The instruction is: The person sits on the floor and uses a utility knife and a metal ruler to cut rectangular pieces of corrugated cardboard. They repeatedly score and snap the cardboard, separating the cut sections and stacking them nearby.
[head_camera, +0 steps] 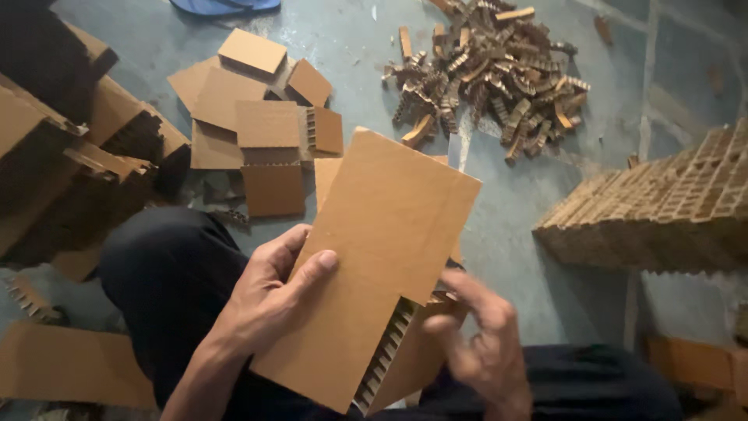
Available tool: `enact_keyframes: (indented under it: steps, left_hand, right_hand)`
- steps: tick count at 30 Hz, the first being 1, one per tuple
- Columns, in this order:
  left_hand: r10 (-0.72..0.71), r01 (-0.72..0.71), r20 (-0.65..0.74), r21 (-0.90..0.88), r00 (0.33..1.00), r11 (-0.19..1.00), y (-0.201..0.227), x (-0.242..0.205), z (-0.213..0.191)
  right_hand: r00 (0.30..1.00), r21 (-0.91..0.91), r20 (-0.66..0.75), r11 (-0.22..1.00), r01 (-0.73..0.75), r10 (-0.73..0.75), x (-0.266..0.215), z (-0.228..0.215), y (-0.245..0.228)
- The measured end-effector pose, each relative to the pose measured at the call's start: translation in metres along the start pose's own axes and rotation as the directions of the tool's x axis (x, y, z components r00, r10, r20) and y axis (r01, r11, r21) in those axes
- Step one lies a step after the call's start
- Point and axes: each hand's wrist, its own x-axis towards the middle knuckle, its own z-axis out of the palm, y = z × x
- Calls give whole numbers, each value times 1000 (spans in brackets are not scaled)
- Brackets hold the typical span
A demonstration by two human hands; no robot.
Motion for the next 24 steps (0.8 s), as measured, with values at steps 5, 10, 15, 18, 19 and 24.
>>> enact_keyframes:
  steps: [5,10,15,18,19,24]
  left_hand:
    - [-9,14,104,-46,995,999,0,1,6]
    - [-99,123,168,-139,981,983,-20,10,9]
    - [-149,202,191,-296,970,934,-44,11,20]
    - [-182,229,183,-279,966,933,-50,9,25]
    - [-196,244,186,-290,963,925,-51,9,26]
    - [-238,268,144,-243,960,932,-52,8,32]
  right_hand:
    - [952,355,261,902,-248,159,3,1,-8]
    - [989,609,139,784,-121,44,-15,17,21]
    - [983,910,-81,414,7,162,-35,46,50]
    - [916,966,-154,250,61,370,-43,54,56]
    - [891,976,-158,205,75,426,-44,54,56]
    - [762,990,-128,36,135,635,-45,44,53]
